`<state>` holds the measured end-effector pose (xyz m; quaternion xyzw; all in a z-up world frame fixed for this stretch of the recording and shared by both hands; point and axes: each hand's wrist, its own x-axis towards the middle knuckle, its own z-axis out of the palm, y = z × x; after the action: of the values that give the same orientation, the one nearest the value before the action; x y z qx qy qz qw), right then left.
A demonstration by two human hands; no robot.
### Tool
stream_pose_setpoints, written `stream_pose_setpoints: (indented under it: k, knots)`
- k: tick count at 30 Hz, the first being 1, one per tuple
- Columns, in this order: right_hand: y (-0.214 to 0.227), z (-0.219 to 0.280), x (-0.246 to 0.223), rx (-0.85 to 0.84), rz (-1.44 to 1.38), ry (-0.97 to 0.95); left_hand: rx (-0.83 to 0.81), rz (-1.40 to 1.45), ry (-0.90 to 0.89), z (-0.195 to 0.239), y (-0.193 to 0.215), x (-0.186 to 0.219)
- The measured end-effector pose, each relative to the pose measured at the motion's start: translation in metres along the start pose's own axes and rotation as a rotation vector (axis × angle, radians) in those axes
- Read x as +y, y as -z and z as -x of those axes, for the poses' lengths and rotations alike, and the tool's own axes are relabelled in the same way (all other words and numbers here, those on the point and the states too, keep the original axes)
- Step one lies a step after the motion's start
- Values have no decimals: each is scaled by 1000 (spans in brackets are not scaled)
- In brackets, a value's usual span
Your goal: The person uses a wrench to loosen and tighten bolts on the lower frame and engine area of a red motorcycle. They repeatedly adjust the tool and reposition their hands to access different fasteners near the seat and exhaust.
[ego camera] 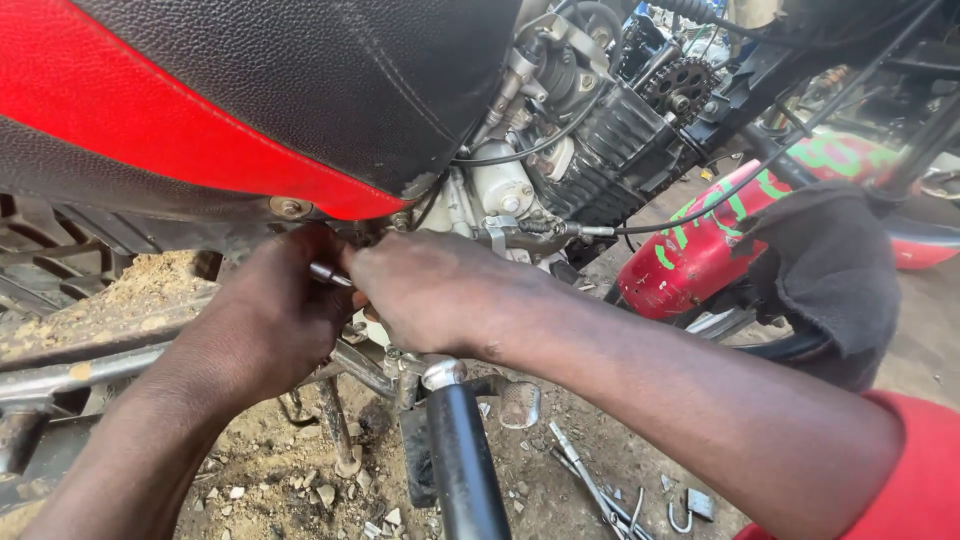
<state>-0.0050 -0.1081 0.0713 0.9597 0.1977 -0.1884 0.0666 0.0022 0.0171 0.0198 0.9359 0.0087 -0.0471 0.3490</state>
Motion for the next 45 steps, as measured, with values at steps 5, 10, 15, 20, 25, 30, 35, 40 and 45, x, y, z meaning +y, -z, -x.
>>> stream_pose_setpoints:
  k: [5, 10, 15, 20, 25, 30, 35, 40, 45]
  knots:
    - [2, 4, 2, -54, -110, -76, -54, 491, -225, -8, -6, -15]
    - [-4, 0, 7, -6, -215, -60, 32, 790, -96, -17, -14, -21]
    - [-3, -9, 5, 64, -211, -54, 126, 669, -91, -14, -23, -13]
    - [1, -1, 10, 47, -192, 25, 51, 1125, -2, -16, -31, -15]
    - [-5, -1, 8, 47, -245, -12, 13, 1363, -32, -18, -38, -19]
    - [-7, -3, 6, 58, -349, -108, 8, 1318, -16, -18, -44, -12]
    - [-7, -6, 8, 14, -237, -27, 39, 1358, -10, -19, -41, -18]
    - [-3, -5, -6, -74, -241, -78, -50, 1590, 62, -24, -38, -10]
    - [-4, -5, -3, 28, -153, -17, 83, 1970, 186, -21, -39, -2]
